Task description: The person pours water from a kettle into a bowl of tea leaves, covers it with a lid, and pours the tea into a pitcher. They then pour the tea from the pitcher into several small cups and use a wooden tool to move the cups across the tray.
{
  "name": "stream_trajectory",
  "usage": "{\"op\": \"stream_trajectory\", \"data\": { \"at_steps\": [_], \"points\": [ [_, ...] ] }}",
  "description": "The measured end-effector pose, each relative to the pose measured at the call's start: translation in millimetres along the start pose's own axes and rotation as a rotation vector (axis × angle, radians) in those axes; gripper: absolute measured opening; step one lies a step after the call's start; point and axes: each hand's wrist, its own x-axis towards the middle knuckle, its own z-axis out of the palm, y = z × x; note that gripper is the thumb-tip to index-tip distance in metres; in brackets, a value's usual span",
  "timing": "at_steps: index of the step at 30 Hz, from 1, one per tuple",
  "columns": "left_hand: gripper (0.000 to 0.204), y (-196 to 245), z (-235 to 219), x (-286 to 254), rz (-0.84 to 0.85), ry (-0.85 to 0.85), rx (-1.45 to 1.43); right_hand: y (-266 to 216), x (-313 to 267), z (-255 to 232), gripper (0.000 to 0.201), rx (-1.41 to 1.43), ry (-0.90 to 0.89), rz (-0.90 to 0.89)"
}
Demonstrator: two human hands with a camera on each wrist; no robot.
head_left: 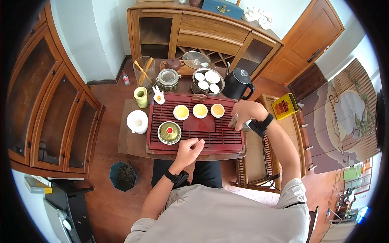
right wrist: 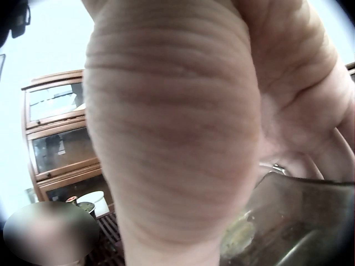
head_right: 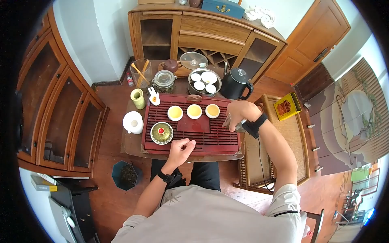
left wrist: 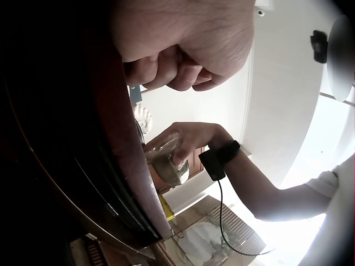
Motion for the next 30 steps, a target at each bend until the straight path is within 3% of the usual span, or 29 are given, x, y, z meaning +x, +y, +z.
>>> {"op": "stream_trajectory", "data": {
  "at_steps": [13,16,19,22,23,25,27,29,30],
  "points": [
    [0.045,4.1,-1.9,-0.1,-0.031,-0.024,0.025,-6.3,-7.6,-4.1,0.054,0.012,0.021,-0.006],
    [0.045,4.9,-1.8,0.5,-0.013,-0.021,0.027,-5.1,-10.3,-4.3,0.062,0.041,-0.012,0.038],
    [0.045,2.1,-3.1,0.5,-0.015,-0.037,0.041,8.4,-19.1,5.3,0.074,0.121,0.078,0.035],
    [0.045,-0.7,-1.0,0.1,-0.013,-0.034,0.027,19.8,-31.0,20.3,0.083,0.315,0.309,0.027],
    [0.045,-1.1,-1.5,-0.1,-0.014,-0.033,0.043,23.5,-32.1,28.6,0.083,0.318,0.310,0.029],
    [0.044,0.6,-1.6,0.3,-0.012,-0.034,0.061,24.6,-35.3,41.3,0.079,0.535,0.647,-0.082],
    [0.045,3.5,-1.3,0.3,-0.007,-0.028,0.080,25.3,-33.1,56.0,0.078,0.632,0.725,-0.027],
    [0.045,0.7,-1.0,0.7,0.008,-0.030,0.089,37.6,-12.4,78.3,0.080,0.717,0.999,-0.001],
    [0.045,0.9,-0.8,0.8,0.021,-0.025,0.096,38.6,-6.6,81.6,0.085,0.743,1.026,0.031]
  ]
}}
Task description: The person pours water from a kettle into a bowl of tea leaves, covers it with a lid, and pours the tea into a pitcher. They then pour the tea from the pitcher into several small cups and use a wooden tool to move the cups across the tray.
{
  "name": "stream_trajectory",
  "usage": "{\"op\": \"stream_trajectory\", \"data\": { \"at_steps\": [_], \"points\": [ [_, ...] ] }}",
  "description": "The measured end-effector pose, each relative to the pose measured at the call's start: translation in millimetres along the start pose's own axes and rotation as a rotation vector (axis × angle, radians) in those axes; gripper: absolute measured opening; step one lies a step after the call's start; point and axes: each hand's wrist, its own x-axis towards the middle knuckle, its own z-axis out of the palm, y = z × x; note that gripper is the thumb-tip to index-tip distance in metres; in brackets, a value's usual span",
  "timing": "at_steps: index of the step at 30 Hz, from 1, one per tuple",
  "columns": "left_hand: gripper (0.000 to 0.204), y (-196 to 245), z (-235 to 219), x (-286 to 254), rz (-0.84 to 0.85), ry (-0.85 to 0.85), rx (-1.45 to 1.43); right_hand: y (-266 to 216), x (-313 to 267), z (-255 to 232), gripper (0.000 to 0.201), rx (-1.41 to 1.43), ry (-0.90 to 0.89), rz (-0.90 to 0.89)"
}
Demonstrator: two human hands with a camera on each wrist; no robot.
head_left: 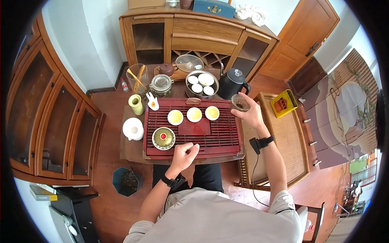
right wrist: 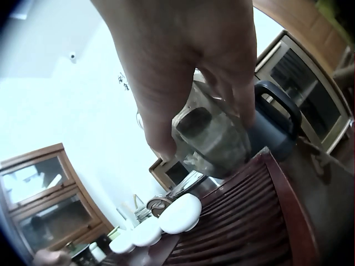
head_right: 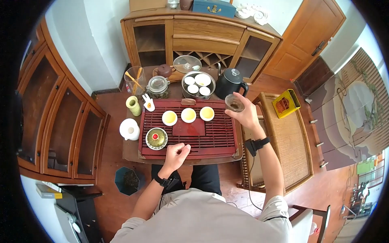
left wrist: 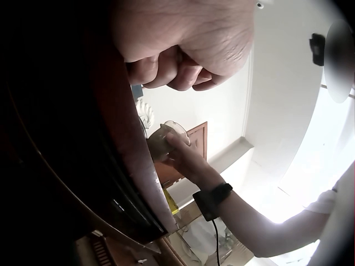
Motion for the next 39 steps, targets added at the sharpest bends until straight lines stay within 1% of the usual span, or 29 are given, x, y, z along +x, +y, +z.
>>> {"op": "stream_trajectory", "data": {
  "at_steps": [1,3,7,8,9,12,16,21,25,29,31,35,38,39],
  "points": [
    [0.045,0.5,0.4,0.0,0.002,-0.008,0.008,4.4,0.9,5.0,0.085,0.007,0.008,0.004],
    [0.045,2.9,1.1,-0.2,-0.014,0.003,0.013,8.9,5.4,18.2,0.085,0.182,0.114,0.031],
    [0.045,6.3,1.1,0.2,-0.034,0.007,0.040,23.1,16.0,41.6,0.090,0.168,0.159,0.036],
    [0.045,5.4,1.3,0.2,-0.035,0.013,0.043,28.1,18.6,46.6,0.098,0.195,0.150,0.032],
    [0.044,5.2,1.3,0.1,-0.036,0.019,0.046,26.0,19.3,48.0,0.098,0.203,0.151,0.030],
    [0.043,5.6,1.8,0.0,-0.039,0.024,0.049,23.6,19.3,50.7,0.108,0.135,0.153,0.022],
    [0.043,5.3,2.2,0.1,-0.045,0.025,0.054,27.9,18.9,51.2,0.111,0.189,0.164,0.032],
    [0.042,5.3,2.7,0.3,-0.045,0.023,0.058,31.2,21.3,53.4,0.122,0.166,0.161,0.053],
    [0.042,7.8,3.1,0.4,-0.034,0.033,0.043,31.9,21.3,54.5,0.125,0.173,0.174,0.023],
    [0.046,6.0,4.3,0.0,-0.048,0.034,0.026,32.5,21.0,54.1,0.128,0.201,0.162,0.047],
    [0.045,5.6,3.6,0.1,-0.037,0.025,0.047,35.1,21.3,54.1,0.129,0.174,0.171,0.002],
    [0.045,5.0,3.1,0.4,-0.047,0.026,0.034,35.4,18.5,52.3,0.131,0.182,0.156,0.014],
    [0.045,1.7,2.9,-0.2,-0.042,0.021,0.031,42.0,13.9,49.8,0.133,0.119,0.146,-0.002],
    [0.045,1.7,2.6,0.0,-0.039,0.016,0.031,42.5,12.0,48.1,0.134,0.172,0.145,-0.012]
  ]
}}
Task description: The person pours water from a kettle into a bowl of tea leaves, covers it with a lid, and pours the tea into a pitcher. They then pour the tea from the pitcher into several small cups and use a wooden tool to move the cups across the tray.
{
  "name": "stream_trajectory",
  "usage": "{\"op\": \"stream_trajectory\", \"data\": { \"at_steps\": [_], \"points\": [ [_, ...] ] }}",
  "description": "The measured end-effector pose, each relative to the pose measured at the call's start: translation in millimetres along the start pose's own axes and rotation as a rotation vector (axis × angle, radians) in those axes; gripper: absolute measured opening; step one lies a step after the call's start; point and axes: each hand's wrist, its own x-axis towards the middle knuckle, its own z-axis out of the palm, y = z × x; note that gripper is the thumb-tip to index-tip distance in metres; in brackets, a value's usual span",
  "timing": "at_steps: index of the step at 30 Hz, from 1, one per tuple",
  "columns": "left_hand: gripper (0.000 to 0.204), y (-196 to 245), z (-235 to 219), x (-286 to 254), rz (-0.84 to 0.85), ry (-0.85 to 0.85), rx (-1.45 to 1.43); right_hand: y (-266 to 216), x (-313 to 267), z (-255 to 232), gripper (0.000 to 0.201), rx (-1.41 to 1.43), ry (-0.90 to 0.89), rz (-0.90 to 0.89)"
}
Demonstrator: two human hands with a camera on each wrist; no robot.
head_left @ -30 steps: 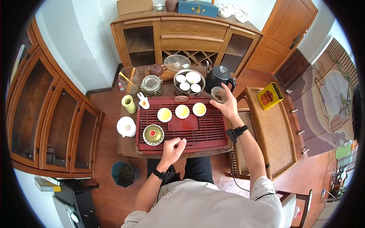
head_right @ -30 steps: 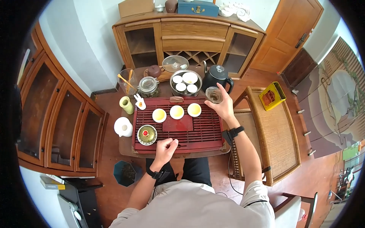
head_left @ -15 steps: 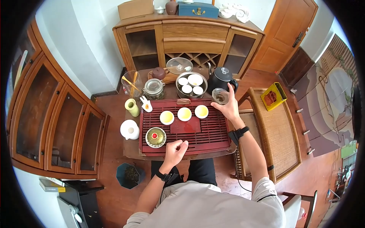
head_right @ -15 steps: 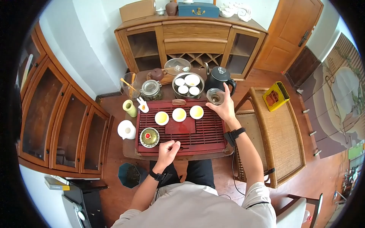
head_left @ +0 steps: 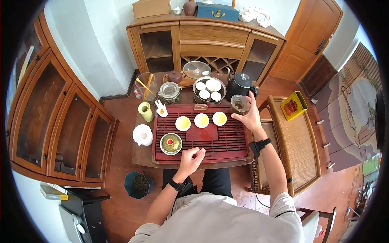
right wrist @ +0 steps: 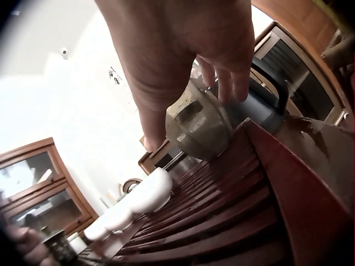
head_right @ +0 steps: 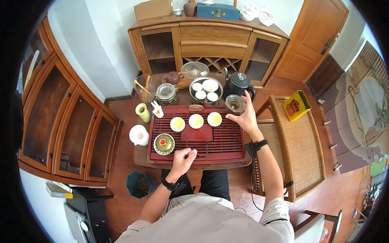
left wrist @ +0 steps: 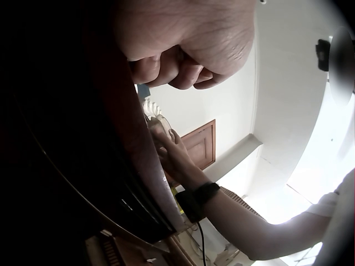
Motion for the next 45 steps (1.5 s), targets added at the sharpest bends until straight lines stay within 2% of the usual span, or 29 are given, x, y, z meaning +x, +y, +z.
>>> {"op": "stream_trajectory", "data": {
  "at_steps": [2,4,5,6,8,9,10,12,13,15,18,22,23,25,28,29,32,34,37,40,44,45],
  "points": [
    [0.045,-1.1,-0.7,-0.8,0.002,-0.007,-0.002,0.1,-7.4,-2.7,0.134,0.051,-0.002,-0.003],
    [0.044,-2.9,-0.7,-0.4,0.015,-0.004,-0.015,-21.5,-20.8,-14.6,0.133,-0.202,0.067,-0.153],
    [0.044,-3.4,-0.1,-0.3,0.015,-0.002,-0.020,-34.3,-28.8,-18.4,0.121,-0.232,0.083,-0.198],
    [0.044,-3.5,0.3,-0.1,0.011,-0.004,-0.032,-45.6,-33.3,-22.3,0.121,-0.235,0.081,-0.198],
    [0.044,-5.2,-0.8,-0.3,0.003,-0.008,-0.047,-69.3,-40.8,-29.3,0.106,-0.454,0.094,-0.415],
    [0.043,-6.1,-1.5,0.3,0.003,-0.017,-0.035,-91.0,-39.2,-28.9,0.079,-0.439,0.156,-0.480],
    [0.043,-6.7,-1.5,0.7,0.003,-0.028,-0.025,-101.4,-35.2,-26.9,0.079,-0.445,0.155,-0.474],
    [0.043,-5.8,-1.8,2.2,0.005,-0.038,-0.038,-118.0,-22.1,-21.6,0.053,-0.438,0.072,-0.537],
    [0.043,-5.3,-1.9,2.6,0.012,-0.038,-0.045,-130.1,-13.1,-12.9,0.034,-0.384,0.069,-0.563],
    [0.043,-8.6,-2.0,1.8,0.011,-0.040,-0.058,-130.9,9.8,6.2,0.026,-0.368,-0.094,-0.565],
    [0.043,-5.5,-1.9,0.8,0.011,-0.031,-0.073,-111.9,42.1,50.7,0.022,-0.423,-0.257,-0.552],
    [0.043,-3.2,-1.6,-0.7,0.017,-0.012,-0.079,-98.6,72.2,97.0,0.028,-0.621,-0.521,-0.489],
    [0.043,-2.9,-2.0,-0.8,0.018,-0.004,-0.081,-94.7,74.6,107.3,0.028,-0.623,-0.526,-0.496],
    [0.043,-1.3,-1.8,-0.5,0.013,-0.008,-0.093,-99.8,76.7,122.0,0.024,-0.698,-0.602,-0.293],
    [0.043,-1.7,-2.3,-0.8,0.010,-0.020,-0.092,-107.2,80.8,130.4,0.019,-0.810,-0.659,-0.311],
    [0.042,-2.1,-2.5,-0.4,0.012,-0.027,-0.083,-109.0,82.6,128.7,0.019,-0.811,-0.661,-0.309],
    [0.042,-0.7,-0.9,-0.3,0.022,-0.008,-0.091,-124.0,81.0,109.3,0.012,-0.658,-0.432,-0.481],
    [0.042,-1.6,-1.2,-0.2,0.032,-0.013,-0.098,-151.5,69.5,83.6,0.020,-0.583,-0.354,-0.355],
    [0.045,-1.0,-2.6,0.2,0.008,-0.032,-0.094,-159.6,37.3,39.5,0.017,-0.465,-0.288,-0.314],
    [0.045,2.6,-2.1,0.7,0.015,-0.019,-0.103,-147.6,-3.3,0.0,0.014,-0.331,-0.317,-0.195],
    [0.046,0.3,-1.9,0.7,-0.005,-0.015,-0.064,-89.7,-51.0,-17.0,0.020,-0.638,-0.248,-0.102],
    [0.043,1.9,-1.8,1.3,0.003,-0.007,-0.073,-79.7,-58.3,-17.2,0.020,-0.637,-0.251,-0.096]
  ]
}}
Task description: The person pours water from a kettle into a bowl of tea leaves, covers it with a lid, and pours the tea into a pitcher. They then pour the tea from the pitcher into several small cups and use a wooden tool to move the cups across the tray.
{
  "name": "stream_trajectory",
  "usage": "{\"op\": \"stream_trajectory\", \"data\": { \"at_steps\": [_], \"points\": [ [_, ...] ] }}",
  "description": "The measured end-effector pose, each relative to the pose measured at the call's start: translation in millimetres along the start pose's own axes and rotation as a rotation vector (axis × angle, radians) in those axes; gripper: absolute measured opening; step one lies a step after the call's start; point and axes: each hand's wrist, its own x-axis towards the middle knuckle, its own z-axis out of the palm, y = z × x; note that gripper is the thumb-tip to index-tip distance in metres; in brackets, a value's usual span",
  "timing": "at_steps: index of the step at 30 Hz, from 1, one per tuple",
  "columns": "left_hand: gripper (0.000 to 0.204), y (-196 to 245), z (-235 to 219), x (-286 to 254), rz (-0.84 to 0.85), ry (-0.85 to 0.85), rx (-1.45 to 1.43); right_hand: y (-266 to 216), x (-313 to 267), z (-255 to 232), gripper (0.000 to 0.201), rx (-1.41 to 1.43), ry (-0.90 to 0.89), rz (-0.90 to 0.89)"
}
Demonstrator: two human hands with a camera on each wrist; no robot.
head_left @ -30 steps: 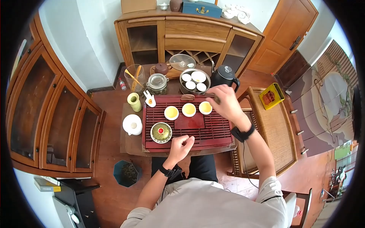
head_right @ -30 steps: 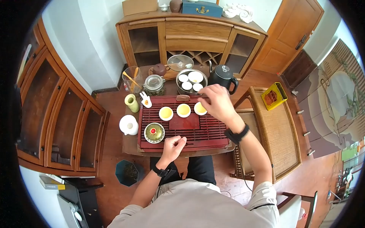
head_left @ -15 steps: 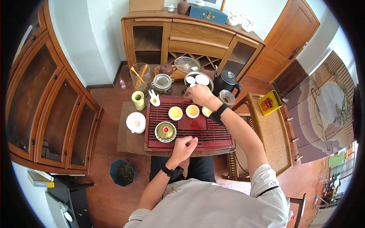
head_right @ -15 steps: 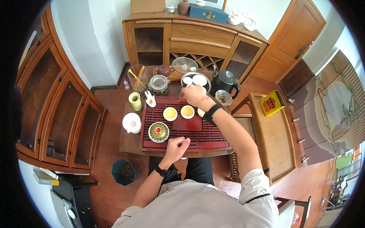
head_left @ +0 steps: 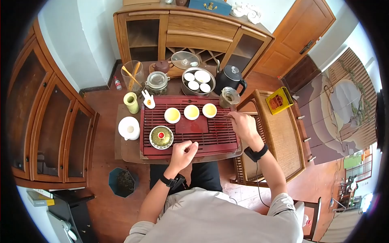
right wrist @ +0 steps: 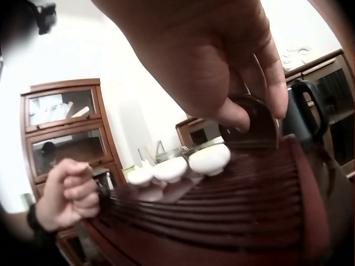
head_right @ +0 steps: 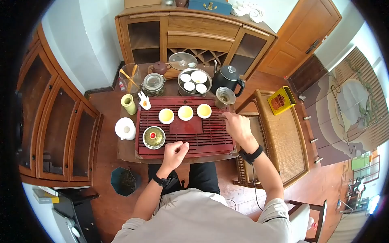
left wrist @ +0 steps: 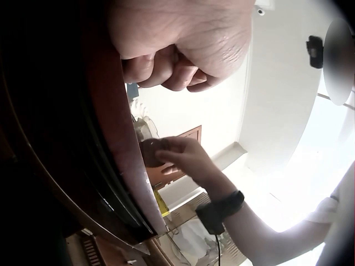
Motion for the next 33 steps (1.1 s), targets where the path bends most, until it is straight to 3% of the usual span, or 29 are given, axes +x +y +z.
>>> {"op": "stream_trajectory", "data": {
  "at_steps": [3,5,6,9,14,23,26,31,33],
  "points": [
    [0.045,-4.3,0.6,-0.6,0.003,0.000,-0.004,14.1,-9.9,20.6,0.019,-0.079,-0.011,0.024],
    [0.046,-4.1,-0.2,-1.1,0.003,0.002,0.012,16.9,-8.1,33.1,0.021,-0.004,0.239,-0.196],
    [0.046,-3.0,0.3,-0.9,0.008,0.005,0.021,18.1,-5.0,37.4,0.022,0.025,0.255,-0.234],
    [0.047,-2.2,0.9,-0.3,-0.013,0.025,0.036,15.2,-6.4,49.9,0.025,0.099,0.148,-0.229],
    [0.048,0.1,1.8,-0.1,-0.047,0.048,0.053,18.9,-23.7,56.7,0.035,0.098,0.182,-0.311],
    [0.049,-12.3,2.0,-2.0,-0.064,0.046,0.019,-5.4,-77.9,19.2,0.033,0.133,0.123,-0.360],
    [0.049,-14.2,2.1,-2.0,-0.062,0.046,-0.001,2.0,-84.3,6.9,0.023,0.282,-0.120,-0.186],
    [0.049,-7.4,1.7,-0.9,-0.037,0.043,0.015,-8.5,-46.7,1.7,0.020,0.563,-0.095,0.042],
    [0.049,-5.7,2.1,-1.2,-0.034,0.042,0.009,-4.6,-27.7,15.8,0.025,0.546,-0.200,0.132]
  ]
}}
